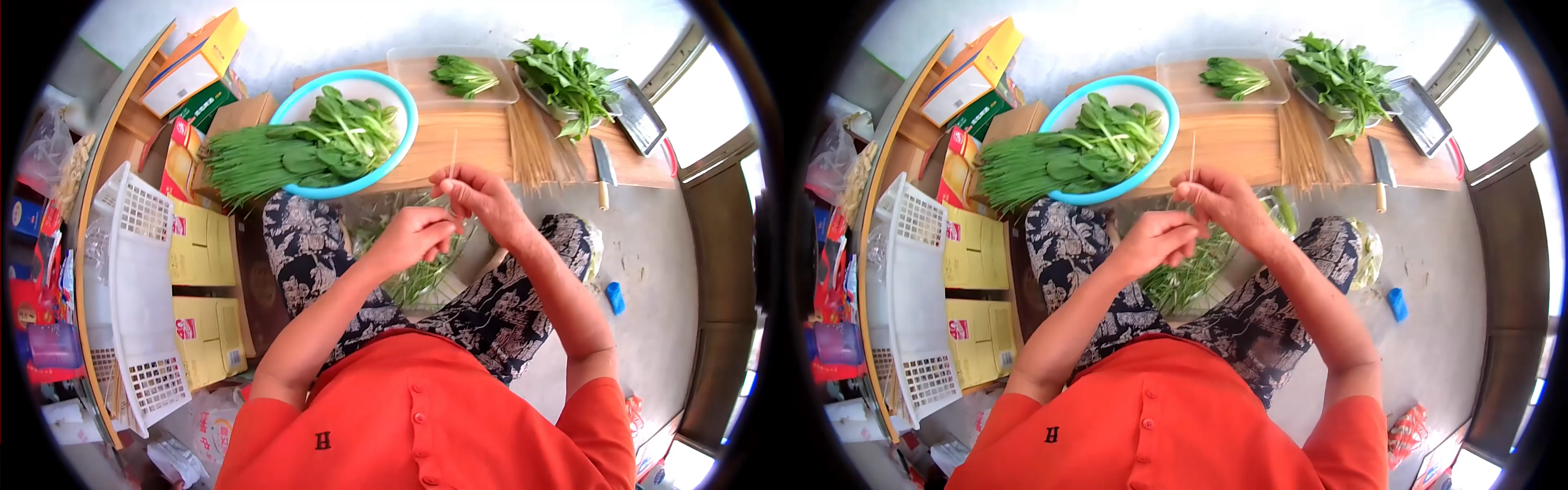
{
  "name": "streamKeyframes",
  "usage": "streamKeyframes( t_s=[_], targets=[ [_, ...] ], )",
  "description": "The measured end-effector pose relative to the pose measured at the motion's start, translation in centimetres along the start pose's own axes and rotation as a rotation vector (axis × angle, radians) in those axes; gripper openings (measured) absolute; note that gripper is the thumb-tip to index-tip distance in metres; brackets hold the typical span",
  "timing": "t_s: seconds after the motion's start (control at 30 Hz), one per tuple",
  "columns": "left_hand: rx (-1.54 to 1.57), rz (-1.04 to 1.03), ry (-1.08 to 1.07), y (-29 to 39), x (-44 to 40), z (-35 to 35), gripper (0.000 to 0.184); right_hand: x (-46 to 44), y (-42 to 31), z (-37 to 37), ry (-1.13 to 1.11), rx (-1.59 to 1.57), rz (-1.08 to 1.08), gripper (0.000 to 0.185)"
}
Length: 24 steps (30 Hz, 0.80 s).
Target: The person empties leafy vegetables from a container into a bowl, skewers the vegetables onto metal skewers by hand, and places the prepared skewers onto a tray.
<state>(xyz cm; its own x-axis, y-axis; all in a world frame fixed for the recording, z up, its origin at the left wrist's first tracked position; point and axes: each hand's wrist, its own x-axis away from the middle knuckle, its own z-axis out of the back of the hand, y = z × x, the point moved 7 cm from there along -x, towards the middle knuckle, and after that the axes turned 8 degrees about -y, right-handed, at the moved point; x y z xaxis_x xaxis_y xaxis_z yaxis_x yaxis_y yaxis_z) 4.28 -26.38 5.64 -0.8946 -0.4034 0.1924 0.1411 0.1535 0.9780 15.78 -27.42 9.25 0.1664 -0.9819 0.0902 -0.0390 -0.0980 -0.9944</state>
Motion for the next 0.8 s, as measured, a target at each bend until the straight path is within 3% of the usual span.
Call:
streamKeyframes(
  t_s=[0.13,0.2,0.33,0.47,0.53,0.67,0.8],
  targets=[
    [-0.091,0.071,-0.011,-0.2,-0.3,1.8,0.022,-1.7,1.8,1.2,-0.005,-0.133,-0.038,0.025],
    [-0.350,0.071,0.152,1.4,-0.6,7.2,0.023,-2.1,2.4,3.1,0.084,-0.187,-0.018,0.030],
    [-0.987,-0.157,0.467,4.9,-2.3,18.4,0.015,-2.3,4.7,5.6,0.115,-0.257,-0.020,0.030],
    [-1.193,-0.255,0.399,4.9,-6.7,21.3,0.015,-2.6,5.5,6.5,0.167,-0.253,-0.054,0.029],
    [-1.486,-0.101,0.243,2.6,-9.9,21.4,0.027,-2.7,5.6,6.5,0.168,-0.251,-0.056,0.029],
    [-1.656,-0.118,0.068,-1.4,-13.8,22.0,0.044,-2.3,5.7,6.9,0.186,-0.261,-0.081,0.029],
    [-1.790,-0.071,-0.032,-3.3,-15.6,21.8,0.036,-2.0,5.5,7.2,0.189,-0.269,-0.093,0.029]
  ],
)
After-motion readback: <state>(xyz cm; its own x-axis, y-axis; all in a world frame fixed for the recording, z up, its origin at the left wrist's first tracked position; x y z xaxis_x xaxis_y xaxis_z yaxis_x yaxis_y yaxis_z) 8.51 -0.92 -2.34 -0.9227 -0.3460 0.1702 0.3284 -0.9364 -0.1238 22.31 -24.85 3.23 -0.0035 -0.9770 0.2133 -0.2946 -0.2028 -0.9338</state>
